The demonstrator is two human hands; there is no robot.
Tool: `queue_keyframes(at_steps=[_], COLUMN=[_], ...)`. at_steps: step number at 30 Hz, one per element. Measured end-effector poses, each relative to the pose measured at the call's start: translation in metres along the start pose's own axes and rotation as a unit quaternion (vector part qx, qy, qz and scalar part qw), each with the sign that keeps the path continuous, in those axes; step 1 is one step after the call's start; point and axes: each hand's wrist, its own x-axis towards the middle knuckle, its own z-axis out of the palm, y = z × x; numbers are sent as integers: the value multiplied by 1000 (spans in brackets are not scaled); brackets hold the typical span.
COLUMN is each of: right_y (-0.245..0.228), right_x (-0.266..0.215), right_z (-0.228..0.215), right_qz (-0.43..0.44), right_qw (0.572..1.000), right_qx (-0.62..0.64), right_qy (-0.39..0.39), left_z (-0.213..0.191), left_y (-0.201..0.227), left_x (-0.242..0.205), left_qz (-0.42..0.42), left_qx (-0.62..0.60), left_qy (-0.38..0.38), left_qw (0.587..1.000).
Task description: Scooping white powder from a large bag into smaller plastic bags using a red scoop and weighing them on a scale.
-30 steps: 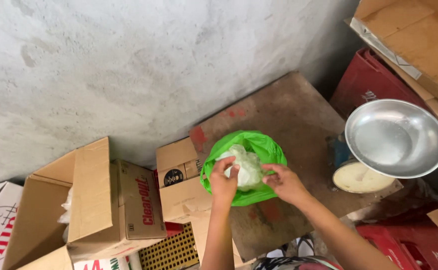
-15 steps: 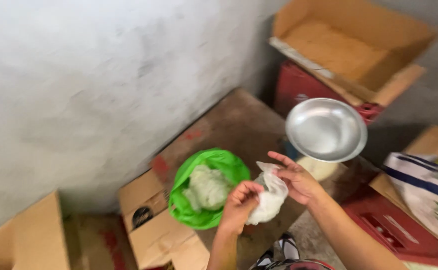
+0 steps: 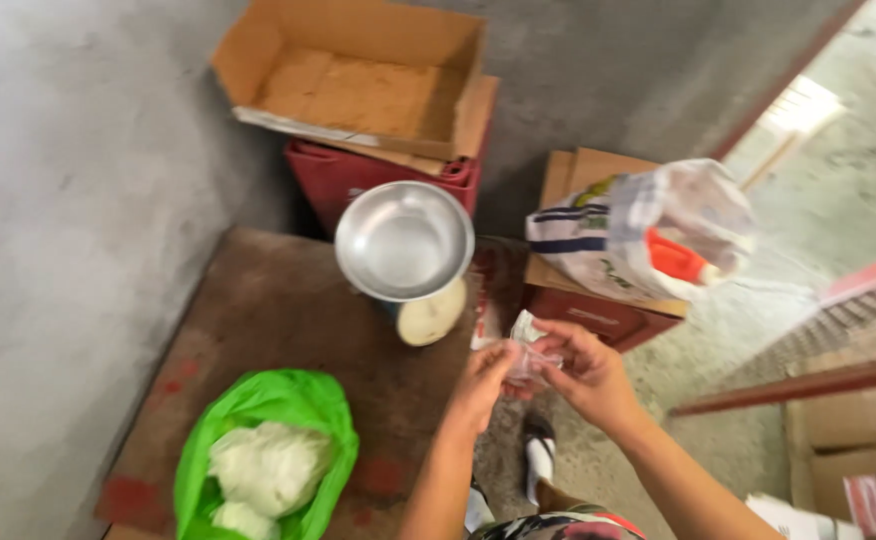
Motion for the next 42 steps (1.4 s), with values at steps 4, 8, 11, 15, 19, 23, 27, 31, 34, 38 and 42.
queue_keyframes(at_steps=[4, 8, 11, 15, 19, 23, 27, 31, 34, 38, 42], right_y=[19, 30, 32, 45, 73, 81, 70, 82, 99, 102, 136], right_x=[-31, -39, -35, -27, -34, -38, -36, -30, -28, -25, -14], right_z=[-41, -89, -121, -165, -213, -245, -253, -256, -257, -251, -259], right_qz=[-38, 21, 80, 122, 143, 181, 255, 295, 286, 252, 259], right_qw=[992, 996, 993, 988, 989, 979, 942, 909, 912, 958, 961], right_qx=[-107, -32, 39, -30, 1, 76, 206, 294, 294, 93, 48], right_qy=[54, 75, 75, 91, 37, 62, 70, 23, 9, -101, -81], left_z=[10, 36, 64, 127, 127, 96, 80, 63, 98, 39, 106], left_y=[-46, -62, -83, -91, -132, -187, -221, -223, -171, -222, -176], left_x=[53, 72, 83, 74, 86, 98, 96, 116, 106, 144, 111], left_qz=[81, 99, 122, 89, 162, 161, 86, 74, 44, 111, 79], left_qx=[0, -51, 16, 122, 201, 173, 260, 105, -133, -223, -42], left_qy=[59, 87, 42, 21, 46, 175, 320, 340, 286, 203, 245], left_qw=[995, 990, 991, 988, 965, 956, 907, 932, 948, 947, 965])
